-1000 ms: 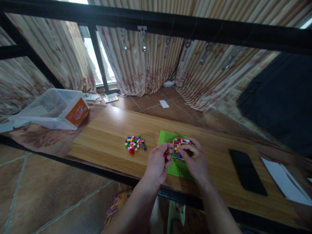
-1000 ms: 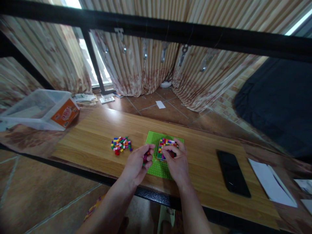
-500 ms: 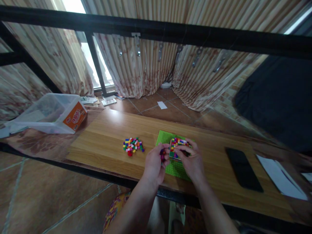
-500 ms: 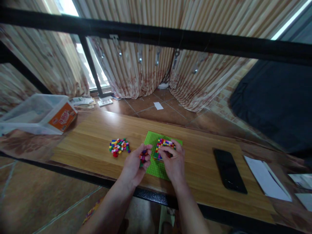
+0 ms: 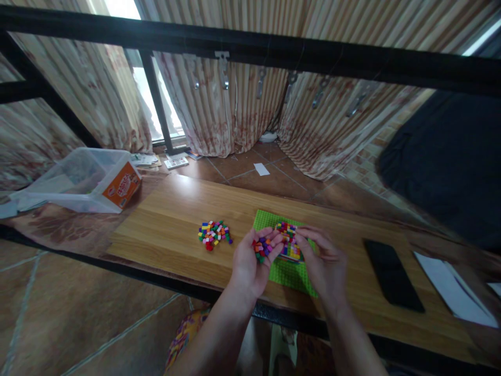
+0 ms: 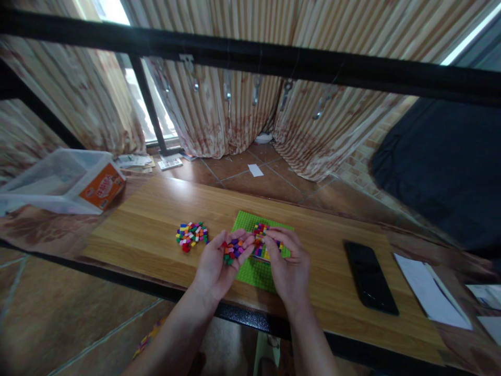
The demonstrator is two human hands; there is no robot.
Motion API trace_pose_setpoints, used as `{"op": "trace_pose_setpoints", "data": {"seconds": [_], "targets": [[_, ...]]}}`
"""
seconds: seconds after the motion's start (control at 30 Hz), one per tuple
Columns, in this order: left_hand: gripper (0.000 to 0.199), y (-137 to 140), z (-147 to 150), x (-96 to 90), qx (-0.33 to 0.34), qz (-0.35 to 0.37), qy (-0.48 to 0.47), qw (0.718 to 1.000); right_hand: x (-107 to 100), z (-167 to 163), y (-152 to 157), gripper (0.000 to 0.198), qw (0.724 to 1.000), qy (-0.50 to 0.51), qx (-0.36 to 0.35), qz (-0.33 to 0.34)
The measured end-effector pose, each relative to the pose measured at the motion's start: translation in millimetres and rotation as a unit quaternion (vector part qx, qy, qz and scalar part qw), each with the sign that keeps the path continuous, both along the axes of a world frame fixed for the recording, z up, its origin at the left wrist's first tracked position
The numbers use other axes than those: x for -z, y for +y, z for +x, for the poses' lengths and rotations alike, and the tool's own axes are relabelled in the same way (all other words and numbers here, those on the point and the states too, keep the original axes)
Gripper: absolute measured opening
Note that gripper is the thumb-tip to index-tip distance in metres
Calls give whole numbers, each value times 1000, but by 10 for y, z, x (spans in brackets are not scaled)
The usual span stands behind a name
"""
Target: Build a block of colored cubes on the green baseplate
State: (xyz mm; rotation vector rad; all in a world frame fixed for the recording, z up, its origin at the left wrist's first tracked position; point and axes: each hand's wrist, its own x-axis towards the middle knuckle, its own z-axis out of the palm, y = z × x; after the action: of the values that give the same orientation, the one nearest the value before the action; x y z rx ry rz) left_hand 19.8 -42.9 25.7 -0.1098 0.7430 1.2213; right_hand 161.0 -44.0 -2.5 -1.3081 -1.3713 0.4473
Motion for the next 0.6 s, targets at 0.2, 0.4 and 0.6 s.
{"op": "trace_pose_setpoints", "data": {"seconds": [0.2,0.4,0.6], "targets": [[14,-3,9,74,19,9,70,997,148,55,48,18,991,-117,48,-37],[7,48,131,303,46,35,162,985,344,37,127,39,984,-131,90,-85],[20,110,200,411,61,41,210,975,411,-15,153,45,987,-92,84,-102]]}}
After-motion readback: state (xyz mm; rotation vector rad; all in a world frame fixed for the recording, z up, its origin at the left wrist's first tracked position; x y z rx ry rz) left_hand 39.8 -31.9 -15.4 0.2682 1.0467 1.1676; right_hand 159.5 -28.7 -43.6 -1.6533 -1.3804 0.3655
